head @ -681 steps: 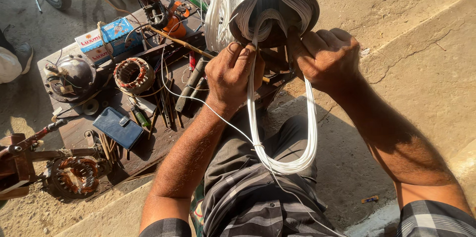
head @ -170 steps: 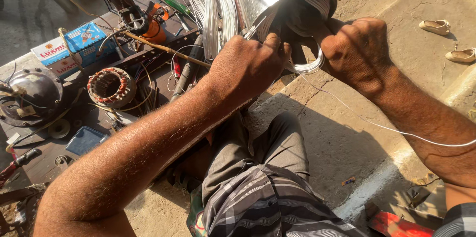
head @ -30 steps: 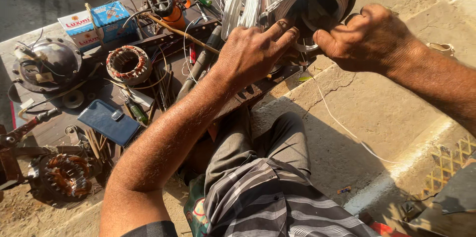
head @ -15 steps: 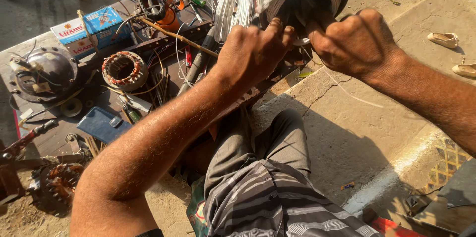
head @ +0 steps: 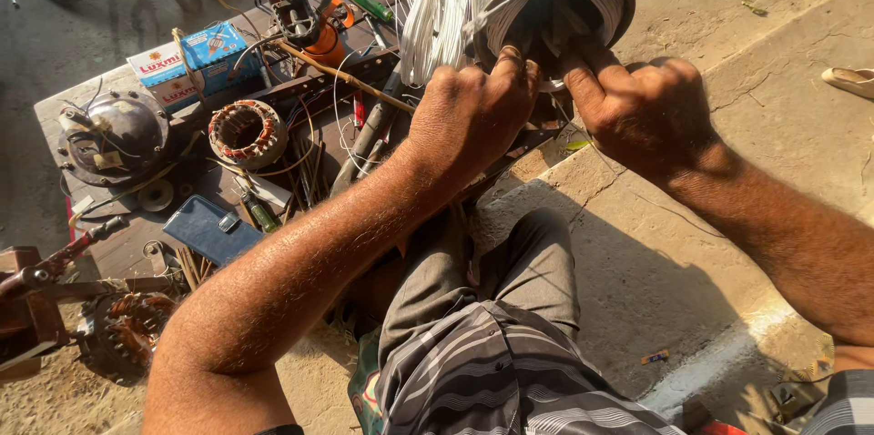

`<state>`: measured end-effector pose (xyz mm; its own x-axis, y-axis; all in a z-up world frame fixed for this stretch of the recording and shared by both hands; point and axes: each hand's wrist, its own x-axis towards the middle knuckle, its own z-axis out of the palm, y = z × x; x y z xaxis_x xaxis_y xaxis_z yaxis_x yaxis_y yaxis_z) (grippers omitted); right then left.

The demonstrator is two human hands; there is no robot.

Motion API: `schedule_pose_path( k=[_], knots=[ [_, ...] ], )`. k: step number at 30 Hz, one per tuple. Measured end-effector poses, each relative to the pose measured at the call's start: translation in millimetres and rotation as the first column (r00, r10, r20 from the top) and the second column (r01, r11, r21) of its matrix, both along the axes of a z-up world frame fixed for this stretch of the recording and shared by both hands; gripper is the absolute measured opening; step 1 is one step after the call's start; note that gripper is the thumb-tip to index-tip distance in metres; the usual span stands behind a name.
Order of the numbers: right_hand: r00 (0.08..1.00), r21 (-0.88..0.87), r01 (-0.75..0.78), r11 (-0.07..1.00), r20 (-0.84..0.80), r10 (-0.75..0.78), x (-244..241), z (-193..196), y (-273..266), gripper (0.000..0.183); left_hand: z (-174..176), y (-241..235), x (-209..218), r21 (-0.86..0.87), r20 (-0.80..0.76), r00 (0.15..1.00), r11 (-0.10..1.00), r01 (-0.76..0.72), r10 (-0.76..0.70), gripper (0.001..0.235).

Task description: The person sits on the ground and winds a long white wire into a cylindrical metal container. They use both hands to feed the wire and a wooden stick to press and compact the coils inside the container.

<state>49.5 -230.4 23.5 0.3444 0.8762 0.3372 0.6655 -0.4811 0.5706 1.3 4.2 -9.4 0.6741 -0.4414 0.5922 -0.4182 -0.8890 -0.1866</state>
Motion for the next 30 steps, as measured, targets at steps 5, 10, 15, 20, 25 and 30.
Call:
schedule_pose_path(
  k=[5, 10, 15, 20, 25, 30],
  knots=[
    [0.996, -0.001, 0.018, 1.000, -0.093, -0.018, 15, -5, 5, 0.047, -3, -1, 19, 0.053, -0.182, 0.983, 0.998, -0.030, 0.039, 0.022],
    [0.990, 0.229, -0.138, 0.964, 0.047, 0.130, -7, -8, 21, 0.024, -16, 6, 10, -0.035, 0.023, 0.999, 0.999, 0.030, -0.029, 0.029],
    [0.991, 0.273, -0.134, 0.953, 0.032, 0.130, -21, -1, 27, 0.012, -26, 6, 2, -0.041, 0.043, 0.998, 0.998, 0.038, -0.037, 0.029],
    [0.970, 0.385, -0.239, 0.891, 0.049, 0.239, -10, -3, 31, 0.012, -35, 8, 11, -0.203, -0.094, 0.995, 0.979, -0.036, 0.017, 0.030],
    [0.986, 0.335, -0.163, 0.928, 0.019, 0.167, 13, -18, 35, 0.035, -38, 10, 33, 0.007, 0.073, 0.997, 1.000, -0.023, 0.022, 0.011],
    [0.987, 0.395, -0.162, 0.904, 0.063, 0.150, 9, -31, 28, 0.034, -45, -2, 20, -0.187, -0.118, 0.986, 0.973, -0.134, 0.113, 0.014]
  ],
)
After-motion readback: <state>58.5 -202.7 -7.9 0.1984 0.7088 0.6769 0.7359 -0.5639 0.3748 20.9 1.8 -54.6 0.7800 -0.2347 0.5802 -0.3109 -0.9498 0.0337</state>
